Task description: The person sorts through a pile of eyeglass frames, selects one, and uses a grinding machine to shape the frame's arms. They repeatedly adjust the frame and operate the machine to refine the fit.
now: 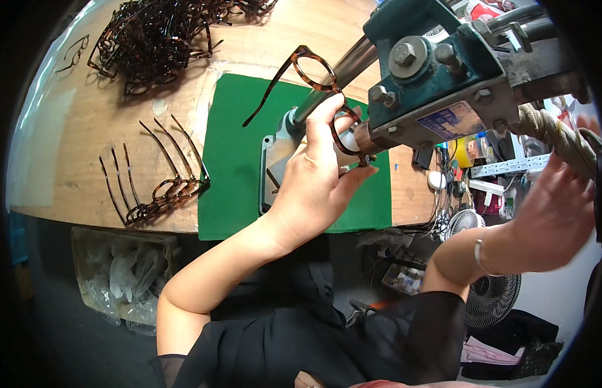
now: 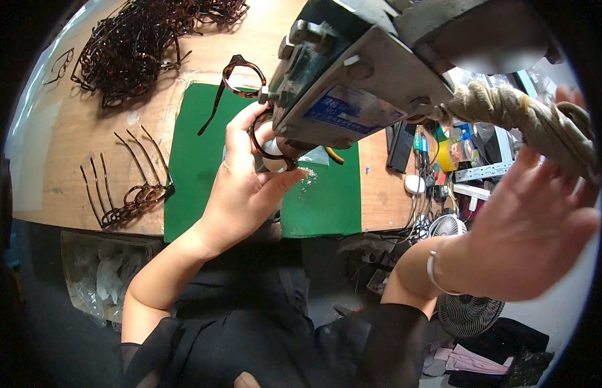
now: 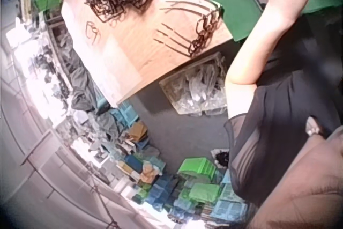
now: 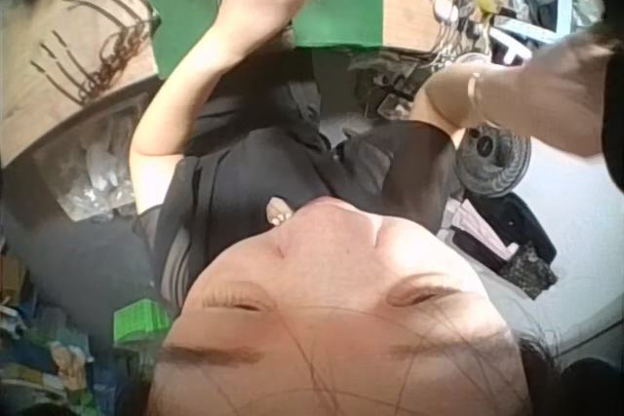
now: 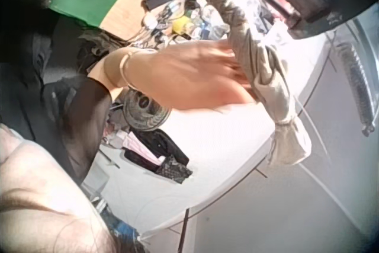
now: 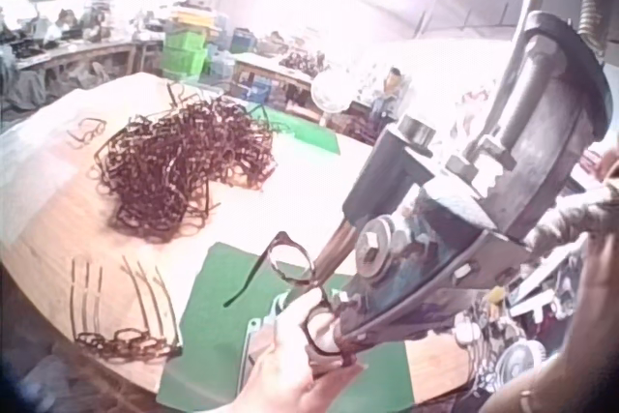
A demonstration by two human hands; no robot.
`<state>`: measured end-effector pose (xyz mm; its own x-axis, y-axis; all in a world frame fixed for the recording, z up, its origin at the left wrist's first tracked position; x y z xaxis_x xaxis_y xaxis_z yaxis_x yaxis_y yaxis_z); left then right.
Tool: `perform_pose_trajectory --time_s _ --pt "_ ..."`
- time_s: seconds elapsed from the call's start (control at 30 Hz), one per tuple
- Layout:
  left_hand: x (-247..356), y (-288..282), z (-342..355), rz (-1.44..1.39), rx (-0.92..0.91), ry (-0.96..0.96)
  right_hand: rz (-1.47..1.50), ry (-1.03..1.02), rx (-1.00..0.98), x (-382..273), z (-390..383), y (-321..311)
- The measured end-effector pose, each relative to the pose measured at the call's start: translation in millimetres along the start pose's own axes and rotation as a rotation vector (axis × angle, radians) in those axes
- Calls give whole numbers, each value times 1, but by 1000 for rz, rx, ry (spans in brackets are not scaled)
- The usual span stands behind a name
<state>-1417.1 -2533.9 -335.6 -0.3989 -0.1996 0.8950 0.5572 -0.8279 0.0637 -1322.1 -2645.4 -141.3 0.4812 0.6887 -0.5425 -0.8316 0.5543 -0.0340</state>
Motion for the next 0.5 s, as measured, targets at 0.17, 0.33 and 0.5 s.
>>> perform_pose_trajectory --time_s 0.17,0.33,0.5 --pt "19 -14 -36 9 70 -55 -609 371 -292 104 -148 -43" --pt "24 -21 -74 -395 36 -148 -970 554 -762 140 -247 -26" --pt "11 -16 -82 -462 92 -63 -1062 583 -880 142 -254 -22"
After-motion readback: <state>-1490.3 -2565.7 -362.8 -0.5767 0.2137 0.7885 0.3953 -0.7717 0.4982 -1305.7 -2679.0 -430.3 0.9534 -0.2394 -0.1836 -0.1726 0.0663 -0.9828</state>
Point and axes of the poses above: each hand's wrist, its own z-axis towards the middle knuckle, its own y-axis out of the palm, x = y × z, the point moved 3 cm from there along z, towards the middle knuckle, and after that the axes turned 10 degrees about -x, right-handed, at the moved point
